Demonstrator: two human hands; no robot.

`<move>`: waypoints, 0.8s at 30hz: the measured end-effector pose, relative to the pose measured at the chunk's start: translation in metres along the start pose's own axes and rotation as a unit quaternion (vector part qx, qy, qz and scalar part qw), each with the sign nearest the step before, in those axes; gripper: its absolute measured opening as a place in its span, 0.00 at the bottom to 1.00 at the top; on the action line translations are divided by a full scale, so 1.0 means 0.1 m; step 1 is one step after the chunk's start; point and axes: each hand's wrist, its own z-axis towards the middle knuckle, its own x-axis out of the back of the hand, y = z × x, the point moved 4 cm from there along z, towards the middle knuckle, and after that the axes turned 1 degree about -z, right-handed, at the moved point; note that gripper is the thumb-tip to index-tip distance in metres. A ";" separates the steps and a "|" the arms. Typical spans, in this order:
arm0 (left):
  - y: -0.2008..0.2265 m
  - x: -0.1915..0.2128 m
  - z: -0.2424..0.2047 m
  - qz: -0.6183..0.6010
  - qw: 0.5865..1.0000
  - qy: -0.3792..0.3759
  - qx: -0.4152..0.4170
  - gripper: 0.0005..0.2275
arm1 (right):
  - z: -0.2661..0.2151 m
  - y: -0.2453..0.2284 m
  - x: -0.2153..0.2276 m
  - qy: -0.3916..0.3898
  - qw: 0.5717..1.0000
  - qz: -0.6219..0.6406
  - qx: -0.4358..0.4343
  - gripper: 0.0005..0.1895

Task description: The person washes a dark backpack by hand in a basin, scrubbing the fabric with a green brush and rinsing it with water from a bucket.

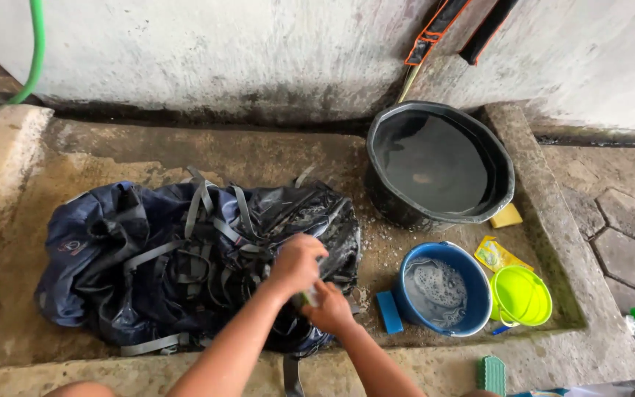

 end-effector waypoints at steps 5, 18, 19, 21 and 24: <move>-1.61 -1.31 -1.27 0.075 0.927 -0.295 0.220 0.29 | -0.23 -0.51 0.49 -0.257 0.959 -0.012 0.116 0.38; -1.31 -0.22 -1.44 0.407 0.900 -0.130 -0.085 0.50 | -0.03 -0.79 0.09 0.052 0.930 -0.135 0.338 0.30; -1.34 -0.23 -1.47 0.414 0.898 -0.129 -0.074 0.56 | 0.10 -0.77 0.14 -0.062 0.930 -0.204 0.299 0.30; -1.37 -0.24 -1.50 0.419 0.896 -0.131 -0.062 0.61 | 0.36 -0.58 0.35 -0.180 0.913 -0.268 0.252 0.30; -1.37 -0.25 -1.45 0.458 0.876 -0.127 -0.077 0.66 | 0.87 0.10 0.72 -0.017 0.992 0.033 -0.118 0.13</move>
